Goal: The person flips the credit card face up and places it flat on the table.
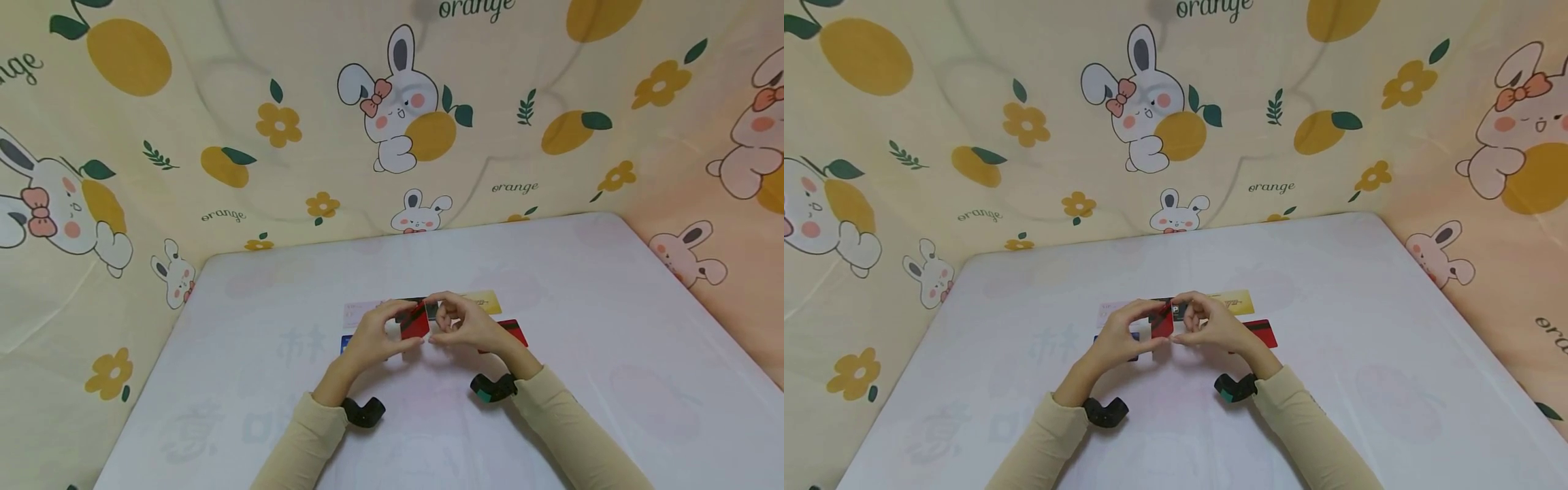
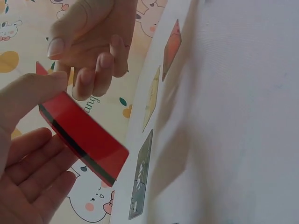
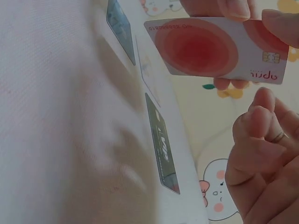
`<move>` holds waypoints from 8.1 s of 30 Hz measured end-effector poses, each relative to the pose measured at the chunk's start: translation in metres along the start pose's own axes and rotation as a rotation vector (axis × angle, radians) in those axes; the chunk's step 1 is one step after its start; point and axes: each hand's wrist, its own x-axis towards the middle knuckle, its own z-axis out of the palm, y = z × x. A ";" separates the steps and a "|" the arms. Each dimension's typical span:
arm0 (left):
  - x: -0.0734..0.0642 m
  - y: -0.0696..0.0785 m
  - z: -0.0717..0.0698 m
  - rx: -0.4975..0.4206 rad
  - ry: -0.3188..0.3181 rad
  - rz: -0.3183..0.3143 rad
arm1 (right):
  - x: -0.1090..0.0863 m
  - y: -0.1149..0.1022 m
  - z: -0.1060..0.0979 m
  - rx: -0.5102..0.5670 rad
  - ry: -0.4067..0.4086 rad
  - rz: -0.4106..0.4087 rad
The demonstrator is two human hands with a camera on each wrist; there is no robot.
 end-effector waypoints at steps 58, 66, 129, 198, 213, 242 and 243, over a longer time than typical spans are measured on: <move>0.002 0.011 -0.007 -0.251 0.053 -0.018 | 0.002 0.011 0.017 0.014 -0.027 0.073; 0.003 0.014 -0.009 -0.222 0.044 -0.022 | 0.002 0.010 0.017 -0.031 -0.006 0.095; -0.001 0.002 -0.023 -0.127 -0.003 -0.075 | -0.003 0.010 -0.006 -0.244 0.083 0.149; -0.004 -0.022 -0.024 0.053 -0.194 -0.268 | -0.005 0.014 -0.025 -0.180 0.002 0.112; -0.005 -0.024 -0.017 0.068 -0.234 -0.319 | -0.006 0.020 -0.020 -0.223 -0.004 0.206; -0.008 -0.023 -0.012 0.134 -0.278 -0.402 | -0.006 0.020 -0.007 -0.253 -0.015 0.368; -0.008 -0.023 -0.012 0.135 -0.277 -0.401 | -0.006 0.020 -0.007 -0.251 -0.017 0.368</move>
